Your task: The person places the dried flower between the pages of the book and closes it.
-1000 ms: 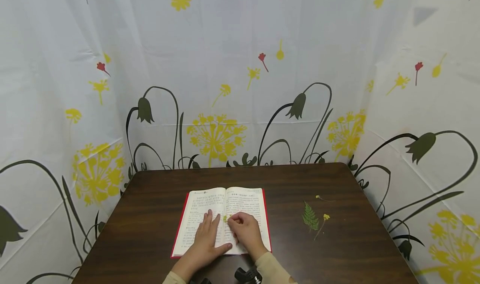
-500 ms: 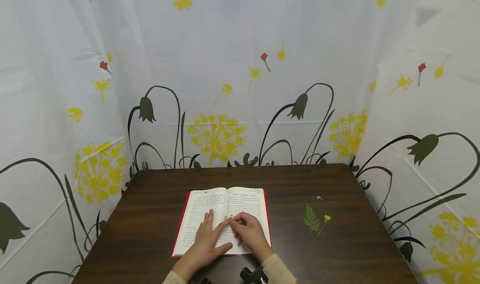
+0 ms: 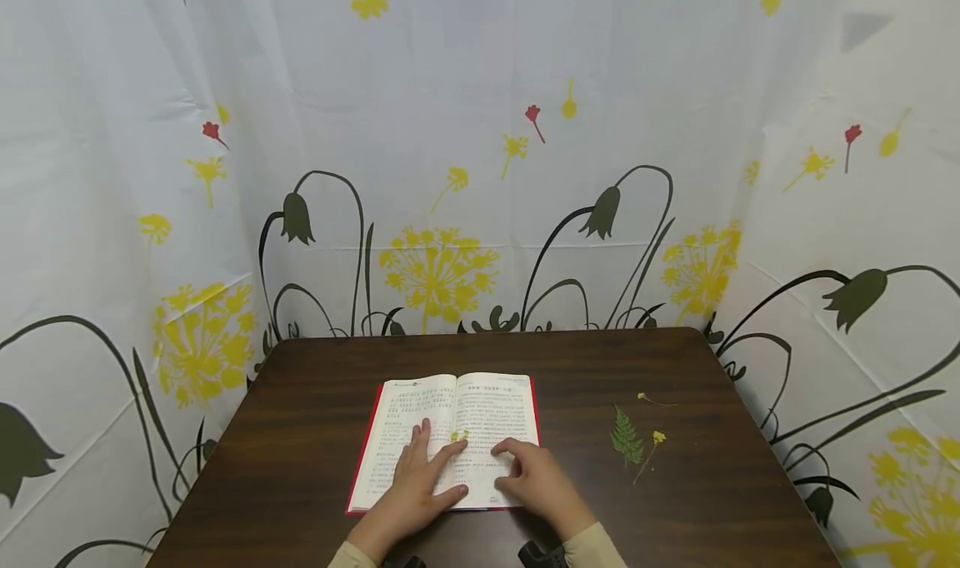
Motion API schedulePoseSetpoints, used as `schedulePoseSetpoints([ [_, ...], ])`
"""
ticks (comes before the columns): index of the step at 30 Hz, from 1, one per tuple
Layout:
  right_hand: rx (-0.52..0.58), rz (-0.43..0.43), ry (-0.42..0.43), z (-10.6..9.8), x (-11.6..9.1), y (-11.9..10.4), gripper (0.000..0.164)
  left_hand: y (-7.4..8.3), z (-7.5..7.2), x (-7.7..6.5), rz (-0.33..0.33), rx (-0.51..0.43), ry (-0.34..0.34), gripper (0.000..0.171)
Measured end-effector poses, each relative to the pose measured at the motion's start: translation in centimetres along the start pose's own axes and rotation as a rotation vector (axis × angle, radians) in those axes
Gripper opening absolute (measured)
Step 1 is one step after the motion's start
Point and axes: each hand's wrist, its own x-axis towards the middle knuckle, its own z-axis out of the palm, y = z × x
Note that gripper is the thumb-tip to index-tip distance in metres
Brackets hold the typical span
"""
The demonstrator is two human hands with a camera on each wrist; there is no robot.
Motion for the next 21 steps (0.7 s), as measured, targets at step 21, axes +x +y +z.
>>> schedulePoseSetpoints([
  [21,-0.113,0.101,-0.015,-3.9,-3.1,4.1,0.052,0.1,-0.4,0.2,0.030,-0.008,0.003,0.061],
])
